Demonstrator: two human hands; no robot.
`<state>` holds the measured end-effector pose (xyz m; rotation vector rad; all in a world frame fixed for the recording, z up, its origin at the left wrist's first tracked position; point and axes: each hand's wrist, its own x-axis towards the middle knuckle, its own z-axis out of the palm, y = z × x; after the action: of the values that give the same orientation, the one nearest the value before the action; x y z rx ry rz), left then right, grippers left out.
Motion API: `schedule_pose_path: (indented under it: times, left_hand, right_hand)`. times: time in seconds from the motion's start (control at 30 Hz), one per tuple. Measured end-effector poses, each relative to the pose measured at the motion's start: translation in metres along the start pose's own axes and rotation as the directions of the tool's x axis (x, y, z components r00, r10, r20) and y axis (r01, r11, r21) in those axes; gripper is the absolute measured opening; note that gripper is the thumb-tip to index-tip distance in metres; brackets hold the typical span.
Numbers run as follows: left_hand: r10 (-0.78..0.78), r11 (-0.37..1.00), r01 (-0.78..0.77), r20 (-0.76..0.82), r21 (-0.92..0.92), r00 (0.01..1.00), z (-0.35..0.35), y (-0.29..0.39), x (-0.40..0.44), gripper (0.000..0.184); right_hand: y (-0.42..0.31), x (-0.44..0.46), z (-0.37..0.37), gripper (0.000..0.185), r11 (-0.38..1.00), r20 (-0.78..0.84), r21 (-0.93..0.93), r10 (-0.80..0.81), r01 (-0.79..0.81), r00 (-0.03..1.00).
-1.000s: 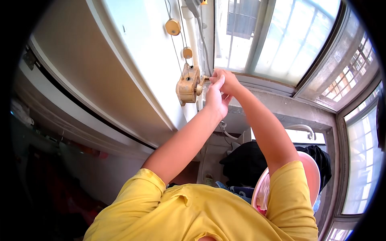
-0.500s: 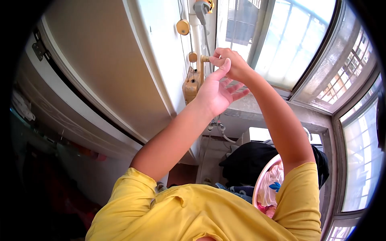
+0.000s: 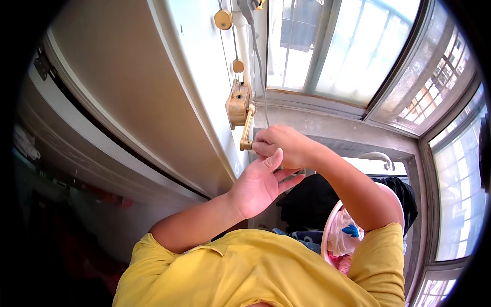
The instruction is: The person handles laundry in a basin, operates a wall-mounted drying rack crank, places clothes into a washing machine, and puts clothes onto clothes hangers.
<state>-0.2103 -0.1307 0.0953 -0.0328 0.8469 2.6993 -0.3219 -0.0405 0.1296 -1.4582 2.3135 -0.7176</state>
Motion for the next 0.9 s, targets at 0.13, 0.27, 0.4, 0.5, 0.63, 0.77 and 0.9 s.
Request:
schedule_pose_path:
  times: [0.13,0.27,0.4,0.5,0.63,0.77,0.9]
  left_hand:
    - [-0.060,0.997,0.057,-0.063,-0.052,0.996,-0.023,-0.014,0.009,0.052]
    - [-0.091,0.990,0.069,-0.188,-0.121,0.978,-0.049,-0.022,0.033,0.052]
    - [-0.042,0.994,0.016,-0.253,-0.106,0.967,-0.072,-0.025,0.066,0.055]
    - [-0.009,0.994,-0.021,-0.284,-0.103,0.959,-0.072,-0.021,0.082,0.057]
    - [0.056,0.990,-0.092,-0.304,-0.105,0.951,-0.081,-0.015,0.104,0.054]
    - [0.181,0.977,-0.208,-0.318,-0.050,0.931,-0.082,-0.003,0.128,0.050]
    - [0.259,0.962,-0.273,-0.303,-0.005,0.917,-0.073,0.013,0.145,0.051]
  right_hand:
    - [0.031,0.004,0.030,0.029,0.981,0.095,0.173,0.075,-0.091,0.993]
    - [0.076,0.016,0.062,0.029,0.944,0.037,0.303,0.128,-0.133,0.991]
    - [0.109,0.035,0.072,0.024,0.919,-0.031,0.348,0.209,-0.186,0.977]
    - [0.126,0.047,0.071,0.024,0.902,-0.024,0.378,0.235,-0.209,0.972]
    - [0.140,0.064,0.059,0.027,0.938,-0.045,0.294,0.206,-0.184,0.978]
    - [0.144,0.081,0.040,0.025,0.975,-0.210,0.109,0.211,-0.192,0.955]
    - [0.145,0.095,0.015,0.025,0.981,-0.310,0.068,0.192,-0.180,0.931]
